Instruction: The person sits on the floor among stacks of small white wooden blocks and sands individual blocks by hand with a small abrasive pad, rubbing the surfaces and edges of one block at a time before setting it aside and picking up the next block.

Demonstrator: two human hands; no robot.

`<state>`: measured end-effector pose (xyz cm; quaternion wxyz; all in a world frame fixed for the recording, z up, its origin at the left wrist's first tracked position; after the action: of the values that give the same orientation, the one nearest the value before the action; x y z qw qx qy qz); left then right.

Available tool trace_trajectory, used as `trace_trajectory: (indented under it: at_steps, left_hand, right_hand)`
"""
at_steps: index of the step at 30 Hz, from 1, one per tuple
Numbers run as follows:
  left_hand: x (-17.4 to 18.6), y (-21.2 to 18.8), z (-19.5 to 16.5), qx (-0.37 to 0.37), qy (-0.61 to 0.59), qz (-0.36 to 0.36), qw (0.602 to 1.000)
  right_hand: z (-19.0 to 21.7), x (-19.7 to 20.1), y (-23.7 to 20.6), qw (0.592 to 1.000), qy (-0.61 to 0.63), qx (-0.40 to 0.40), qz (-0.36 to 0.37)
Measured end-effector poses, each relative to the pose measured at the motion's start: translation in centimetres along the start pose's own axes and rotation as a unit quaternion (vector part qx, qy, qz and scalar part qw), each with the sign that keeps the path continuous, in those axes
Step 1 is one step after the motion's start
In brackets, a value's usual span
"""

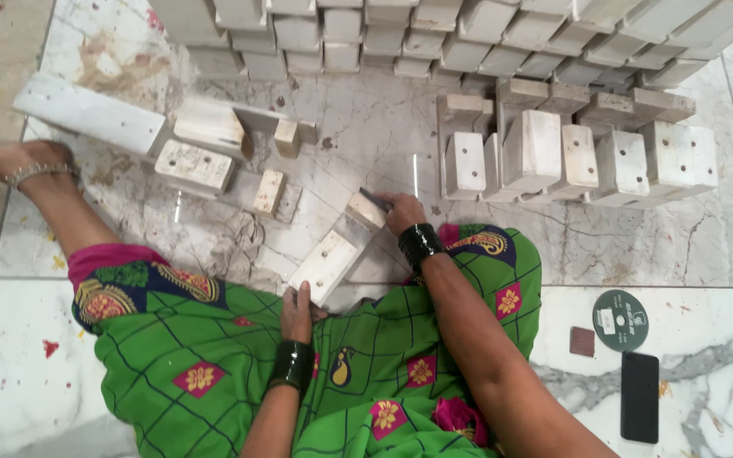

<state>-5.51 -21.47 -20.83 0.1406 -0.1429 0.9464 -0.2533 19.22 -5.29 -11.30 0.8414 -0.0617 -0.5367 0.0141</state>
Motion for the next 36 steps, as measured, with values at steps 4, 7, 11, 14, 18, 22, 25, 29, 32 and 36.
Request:
trace_trajectory:
  at_steps: [4, 7, 11, 14, 18, 22, 25, 29, 32, 36]
  left_hand:
    - [0.0, 0.0, 0.2, 0.026, 0.007, -0.01, 1.0]
    - [0.0, 0.0, 0.2, 0.004, -0.01, 0.007, 1.0]
    - [-0.1, 0.5, 0.6, 0.038, -0.001, -0.002, 0.999]
    - [0.0, 0.6, 0.8, 0.045, 0.004, 0.005, 0.999]
    - [0.1, 0.7, 1.0, 0.042, 0.009, 0.007, 0.999]
    - [0.1, 0.8, 1.1, 0.048, -0.007, 0.011, 0.999]
    - [0.2, 0.9, 1.0, 0.045, 0.004, 0.005, 0.999]
    - [0.1, 0.8, 1.1, 0.049, 0.001, 0.02, 0.999]
    - [0.2, 0.7, 1.1, 0.05, 0.006, 0.016, 0.999]
    - [0.0, 0.7, 0.9, 0.056, 0.016, 0.026, 0.998]
  right_hand:
    - [0.1, -0.1, 0.1, 0.999, -0.029, 0.013, -0.009]
    - [0.2, 0.1, -0.5, 0.999, 0.003, 0.006, -0.036]
    - [0.4, 1.7, -0.6, 0.989, 0.12, -0.015, -0.091]
    - [2.2, 1.4, -2.5, 0.962, 0.233, 0.127, -0.07]
    - [3.8, -1.1, -5.0, 0.978, 0.148, 0.135, 0.059]
    - [4.8, -2.3, -6.3, 0.983, 0.082, 0.16, 0.039]
    - [4.9, -3.4, -6.7, 0.978, 0.096, 0.159, 0.095]
    - [4.5, -4.3, -6.9, 0.979, 0.071, 0.175, 0.077]
    - [3.7, -4.3, -6.8, 0.986, 0.097, 0.138, -0.001]
    - [4.0, -5.5, -7.0, 0.972, 0.084, 0.167, 0.143]
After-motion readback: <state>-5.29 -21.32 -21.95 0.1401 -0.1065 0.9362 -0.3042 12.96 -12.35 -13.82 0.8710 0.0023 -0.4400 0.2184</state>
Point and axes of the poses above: each hand's wrist, its own y-axis towards the middle knuckle, its own x-axis out of the back of the hand, z = x × y, the point moved 4 cm from there along y, towards the middle knuckle, and after that the axes turned 14 degrees about -y, right-handed, at the moved point
